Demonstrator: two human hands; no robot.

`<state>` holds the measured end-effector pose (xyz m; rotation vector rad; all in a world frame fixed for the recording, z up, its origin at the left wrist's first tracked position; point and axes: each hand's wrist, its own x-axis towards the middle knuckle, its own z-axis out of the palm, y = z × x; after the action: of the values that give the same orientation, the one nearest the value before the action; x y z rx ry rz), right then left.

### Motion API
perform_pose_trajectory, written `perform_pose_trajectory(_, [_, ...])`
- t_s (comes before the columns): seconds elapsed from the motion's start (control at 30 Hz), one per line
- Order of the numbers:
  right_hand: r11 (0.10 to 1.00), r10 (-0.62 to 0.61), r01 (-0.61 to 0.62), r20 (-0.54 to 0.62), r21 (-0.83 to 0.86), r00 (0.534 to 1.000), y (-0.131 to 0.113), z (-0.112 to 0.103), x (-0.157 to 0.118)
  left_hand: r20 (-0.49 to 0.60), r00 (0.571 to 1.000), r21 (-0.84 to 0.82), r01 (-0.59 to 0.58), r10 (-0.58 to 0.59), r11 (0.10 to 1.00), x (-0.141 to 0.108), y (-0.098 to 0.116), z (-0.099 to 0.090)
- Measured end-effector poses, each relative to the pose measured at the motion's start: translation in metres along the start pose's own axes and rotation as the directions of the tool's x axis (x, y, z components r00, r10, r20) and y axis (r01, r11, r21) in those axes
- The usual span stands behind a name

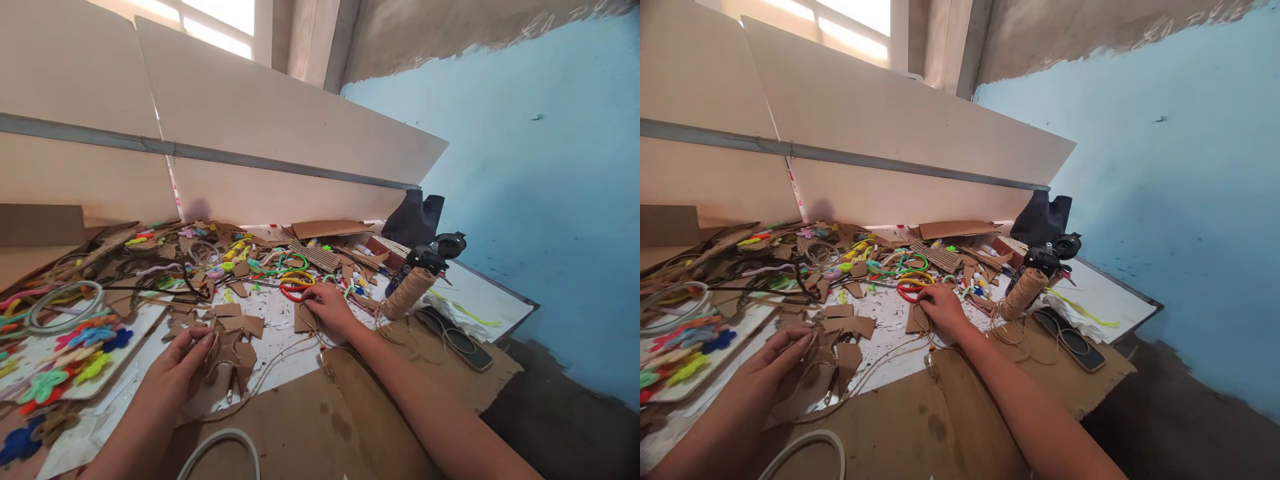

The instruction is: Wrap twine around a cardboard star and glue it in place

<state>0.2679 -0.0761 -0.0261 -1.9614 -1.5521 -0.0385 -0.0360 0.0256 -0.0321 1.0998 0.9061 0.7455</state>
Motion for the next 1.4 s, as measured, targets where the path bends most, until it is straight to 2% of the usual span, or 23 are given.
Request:
perform_pose_trajectory(0.23, [0.998, 0.024, -0.025, -0.015, -0.058, 1.000, -0.004, 0.003, 0.000, -0.006, 1.000, 0.021, -0.001, 0.001, 1.000, -0.001, 0.001, 0.001])
perform_pose_trajectory(0.37, [0.976, 0.129, -0.148, -0.124, -0.158, 0.984, 0.005, -0.016, 0.007, 0.008, 1.000, 0.017, -0.002, 0.002, 1.000, -0.003, 0.001, 0.000])
perform_pose_trajectory(0.5, [0.862, 0.312, -0.407, -0.315, -0.303, 0.896, 0.035, -0.056, 0.013, 0.047, 0.999, -0.029, -0.002, 0.003, 1.000, -0.004, 0.000, 0.002])
perform_pose_trajectory(0.6, [0.736, 0.446, -0.555, -0.338, -0.388, 0.829, 0.056, -0.075, 0.013, 0.019, 1.000, -0.033, 0.017, -0.017, 0.999, -0.004, 0.001, 0.004])
perform_pose_trajectory(0.77, [0.567, 0.646, -0.675, -0.254, -0.472, 0.720, 0.074, -0.077, 0.013, 0.032, 0.999, 0.005, -0.018, 0.018, 1.000, -0.007, 0.003, 0.005])
perform_pose_trajectory(0.9, [0.516, 0.712, -0.704, -0.213, -0.489, 0.670, 0.078, -0.073, 0.013, 0.039, 0.999, 0.008, -0.008, 0.007, 1.000, -0.011, 0.007, 0.006])
perform_pose_trajectory(1.03, [0.547, 0.696, -0.707, -0.226, -0.449, 0.682, 0.078, -0.075, 0.009, 0.043, 0.999, 0.013, 0.001, -0.002, 1.000, -0.014, 0.012, 0.008])
perform_pose_trajectory(1.17, [0.646, 0.622, -0.691, -0.300, -0.325, 0.723, 0.075, -0.084, 0.005, 0.038, 0.999, 0.004, 0.001, -0.001, 1.000, -0.013, 0.013, 0.010])
perform_pose_trajectory(1.3, [0.780, 0.537, -0.617, -0.395, -0.104, 0.745, 0.074, -0.096, 0.002, 0.032, 0.999, 0.013, -0.001, 0.001, 1.000, -0.014, 0.014, 0.011])
perform_pose_trajectory(1.4, [0.853, 0.507, -0.506, -0.434, 0.127, 0.745, 0.072, -0.101, 0.001, 0.040, 0.999, 0.053, -0.002, 0.000, 0.999, -0.015, 0.013, 0.012])
